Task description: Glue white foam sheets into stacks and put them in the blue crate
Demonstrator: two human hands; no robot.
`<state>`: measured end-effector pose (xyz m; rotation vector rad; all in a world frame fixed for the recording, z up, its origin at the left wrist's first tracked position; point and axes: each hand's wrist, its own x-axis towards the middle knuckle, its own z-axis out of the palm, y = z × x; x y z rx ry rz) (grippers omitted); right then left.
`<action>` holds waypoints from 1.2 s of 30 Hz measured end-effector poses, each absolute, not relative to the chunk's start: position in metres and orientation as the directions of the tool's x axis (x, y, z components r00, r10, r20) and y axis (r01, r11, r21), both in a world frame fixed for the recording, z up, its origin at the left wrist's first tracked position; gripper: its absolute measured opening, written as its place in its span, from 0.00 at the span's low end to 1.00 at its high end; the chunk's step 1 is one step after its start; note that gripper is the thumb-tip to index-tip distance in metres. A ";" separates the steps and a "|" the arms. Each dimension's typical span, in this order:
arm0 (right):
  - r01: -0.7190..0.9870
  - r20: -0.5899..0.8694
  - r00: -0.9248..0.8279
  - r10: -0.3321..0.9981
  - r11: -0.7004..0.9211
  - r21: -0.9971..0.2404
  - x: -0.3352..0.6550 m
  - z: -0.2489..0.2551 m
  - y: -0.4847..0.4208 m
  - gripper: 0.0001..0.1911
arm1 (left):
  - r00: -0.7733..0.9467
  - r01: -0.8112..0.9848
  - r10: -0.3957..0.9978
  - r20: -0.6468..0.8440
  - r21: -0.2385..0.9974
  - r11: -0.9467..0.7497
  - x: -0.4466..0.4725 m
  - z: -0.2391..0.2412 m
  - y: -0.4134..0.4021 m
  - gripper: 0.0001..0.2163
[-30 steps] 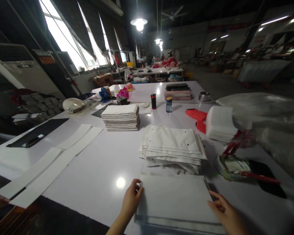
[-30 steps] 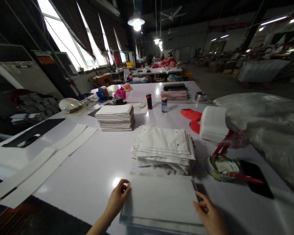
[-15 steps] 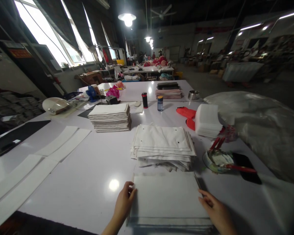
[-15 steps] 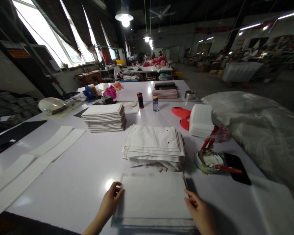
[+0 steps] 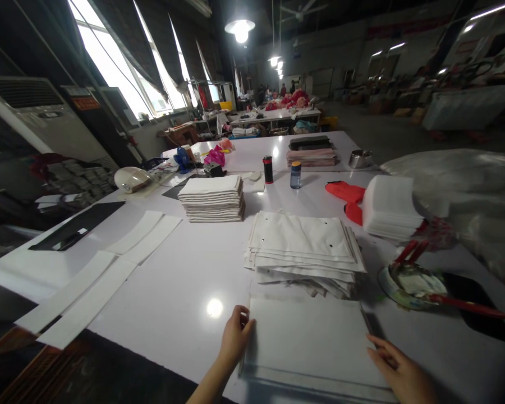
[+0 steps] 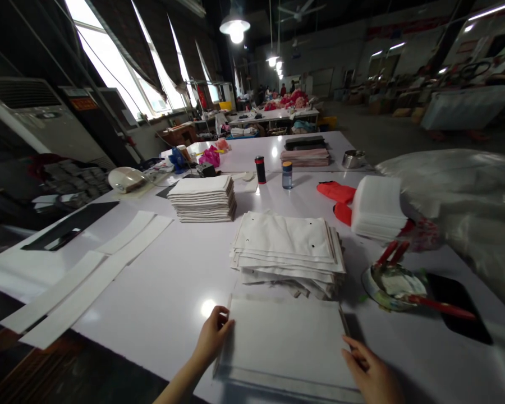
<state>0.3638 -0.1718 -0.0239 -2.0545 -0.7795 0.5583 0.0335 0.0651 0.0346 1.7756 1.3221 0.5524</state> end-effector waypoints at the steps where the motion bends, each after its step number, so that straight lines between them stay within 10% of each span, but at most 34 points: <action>1: 0.326 -0.103 0.706 0.700 -0.451 -0.831 0.363 -0.022 -0.171 0.32 | 0.350 0.563 0.928 -0.128 0.821 -0.100 0.034 0.034 0.065 0.08; 7: 0.359 -0.085 0.692 0.717 -0.444 -0.821 0.356 -0.013 -0.169 0.30 | 0.374 0.652 0.921 -0.110 0.737 -0.177 0.032 0.034 0.062 0.11; 15: 0.425 -0.004 0.693 0.721 -0.413 -0.805 0.350 -0.008 -0.168 0.26 | 0.690 0.658 0.702 0.177 0.252 -0.710 0.056 0.050 0.043 0.27; 23: 0.553 0.036 0.631 0.775 -0.417 -0.721 0.354 -0.014 -0.168 0.25 | 0.812 0.558 0.583 0.008 0.278 -0.782 0.082 0.046 0.022 0.27; 29: 0.867 0.351 0.493 0.796 -0.416 -0.274 0.331 0.007 -0.139 0.24 | 0.795 0.585 0.605 -0.047 0.325 -0.743 0.078 0.034 0.025 0.28; 36: 0.987 0.235 0.075 0.969 -0.039 -0.154 0.274 -0.005 -0.077 0.32 | 0.810 0.550 0.587 0.010 0.335 -0.765 0.072 0.021 0.032 0.27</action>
